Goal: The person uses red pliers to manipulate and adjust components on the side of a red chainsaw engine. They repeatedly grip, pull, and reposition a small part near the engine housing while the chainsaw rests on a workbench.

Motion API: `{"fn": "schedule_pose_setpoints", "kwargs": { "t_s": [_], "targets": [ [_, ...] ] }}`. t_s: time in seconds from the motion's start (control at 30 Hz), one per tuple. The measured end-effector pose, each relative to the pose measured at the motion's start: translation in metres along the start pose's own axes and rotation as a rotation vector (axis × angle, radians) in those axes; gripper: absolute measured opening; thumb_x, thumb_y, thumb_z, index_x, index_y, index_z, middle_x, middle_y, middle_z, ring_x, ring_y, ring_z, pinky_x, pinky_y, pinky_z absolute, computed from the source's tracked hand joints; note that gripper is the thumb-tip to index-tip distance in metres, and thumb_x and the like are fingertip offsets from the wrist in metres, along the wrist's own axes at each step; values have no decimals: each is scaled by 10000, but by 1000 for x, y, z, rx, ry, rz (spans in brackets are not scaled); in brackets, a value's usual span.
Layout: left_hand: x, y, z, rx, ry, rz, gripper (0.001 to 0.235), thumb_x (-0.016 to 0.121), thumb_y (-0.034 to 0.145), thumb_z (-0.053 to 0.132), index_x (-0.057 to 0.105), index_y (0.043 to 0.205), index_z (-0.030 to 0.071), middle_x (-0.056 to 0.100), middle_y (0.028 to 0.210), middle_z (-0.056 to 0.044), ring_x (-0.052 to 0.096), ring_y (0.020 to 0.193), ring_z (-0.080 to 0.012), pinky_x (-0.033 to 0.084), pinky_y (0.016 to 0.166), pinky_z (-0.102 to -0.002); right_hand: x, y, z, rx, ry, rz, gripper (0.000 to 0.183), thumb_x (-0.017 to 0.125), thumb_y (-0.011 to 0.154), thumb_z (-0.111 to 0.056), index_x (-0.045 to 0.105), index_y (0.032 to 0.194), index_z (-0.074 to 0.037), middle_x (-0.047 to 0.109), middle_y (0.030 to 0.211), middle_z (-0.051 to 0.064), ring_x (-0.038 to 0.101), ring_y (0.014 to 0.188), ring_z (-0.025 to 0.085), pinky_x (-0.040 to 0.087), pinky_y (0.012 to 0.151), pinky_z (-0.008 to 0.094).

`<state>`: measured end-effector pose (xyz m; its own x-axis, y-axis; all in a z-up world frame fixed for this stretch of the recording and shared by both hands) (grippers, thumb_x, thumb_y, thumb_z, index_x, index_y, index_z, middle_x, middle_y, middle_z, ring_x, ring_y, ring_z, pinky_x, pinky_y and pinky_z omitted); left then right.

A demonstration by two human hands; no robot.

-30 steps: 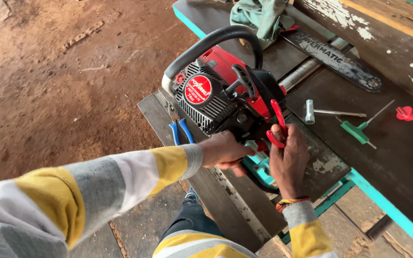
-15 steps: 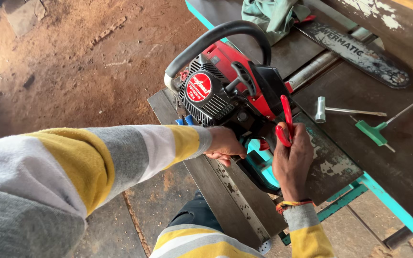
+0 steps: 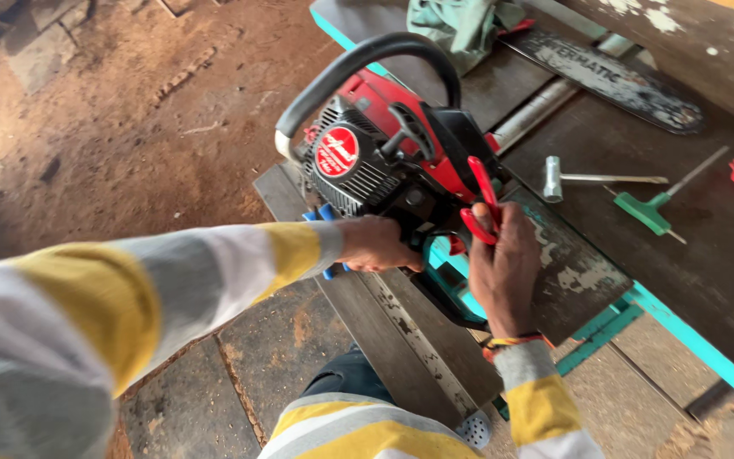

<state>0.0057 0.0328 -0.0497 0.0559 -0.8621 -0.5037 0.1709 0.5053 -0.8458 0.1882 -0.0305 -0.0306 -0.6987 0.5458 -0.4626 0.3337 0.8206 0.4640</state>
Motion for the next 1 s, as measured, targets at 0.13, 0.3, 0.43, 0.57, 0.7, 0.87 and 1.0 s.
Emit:
{"fn": "schedule_pose_setpoints", "kwargs": {
  "t_s": [0.13, 0.3, 0.43, 0.57, 0.7, 0.87, 1.0],
  "targets": [
    [-13, -15, 2, 49, 34, 87, 508, 708, 868, 512, 630, 709, 37, 561, 565, -38, 537, 500, -178, 444, 446, -345, -1, -3, 4, 28, 0, -7, 357, 570, 1107, -341, 541, 956, -19, 614, 894, 149, 598, 881, 362, 463, 761, 504],
    [-15, -28, 10, 199, 217, 109, 454, 574, 937, 434, 656, 847, -4, 668, 639, -103, 677, 553, -204, 568, 495, -370, 3, 0, 1, 19, 6, -21, 380, 547, 1124, -351, 520, 946, -16, 613, 909, 148, 595, 890, 357, 473, 787, 503],
    [-17, -34, 17, 320, 248, 327, 365, 602, 922, 374, 673, 927, 16, 681, 659, -111, 650, 547, -200, 548, 550, -369, 4, -1, 4, 40, -51, -36, 395, 539, 1109, -387, 539, 940, -29, 605, 889, 137, 599, 881, 344, 474, 751, 501],
    [-12, -36, 14, 226, 305, 374, 357, 540, 973, 321, 694, 855, 21, 645, 638, -60, 611, 520, -183, 558, 489, -384, 8, 1, 5, 58, -57, -74, 421, 516, 1115, -412, 529, 928, -35, 578, 862, 122, 591, 859, 318, 475, 747, 497],
    [-19, -48, 24, 372, 626, 504, 285, 551, 959, 252, 694, 841, 35, 625, 582, -54, 598, 491, -202, 492, 463, -398, 8, 1, 8, 41, -54, -68, 427, 503, 1131, -411, 509, 937, -30, 583, 875, 109, 594, 874, 317, 469, 755, 501],
    [-13, -33, 9, 119, 328, 275, 159, 593, 922, 193, 595, 805, 86, 616, 607, -44, 626, 503, -163, 485, 414, -310, 6, 3, 3, 24, -43, -50, 416, 520, 1124, -409, 525, 951, -31, 583, 878, 132, 583, 866, 349, 460, 747, 506],
    [18, -11, 8, 57, -495, -48, 204, 600, 890, 120, 518, 706, 93, 518, 573, -19, 467, 427, -90, 353, 343, -244, 6, 5, 3, 53, -66, -74, 424, 532, 1119, -405, 513, 916, -33, 568, 839, 134, 577, 838, 341, 462, 751, 504]
  ]
}}
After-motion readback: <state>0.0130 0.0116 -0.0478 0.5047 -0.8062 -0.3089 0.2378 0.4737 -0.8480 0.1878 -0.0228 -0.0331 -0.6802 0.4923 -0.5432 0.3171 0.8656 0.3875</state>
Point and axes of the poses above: each hand's wrist, its own y-axis towards the middle knuckle, its own x-axis out of the palm, z = x × y, the point moved 7 cm from there along y, towards the middle knuckle
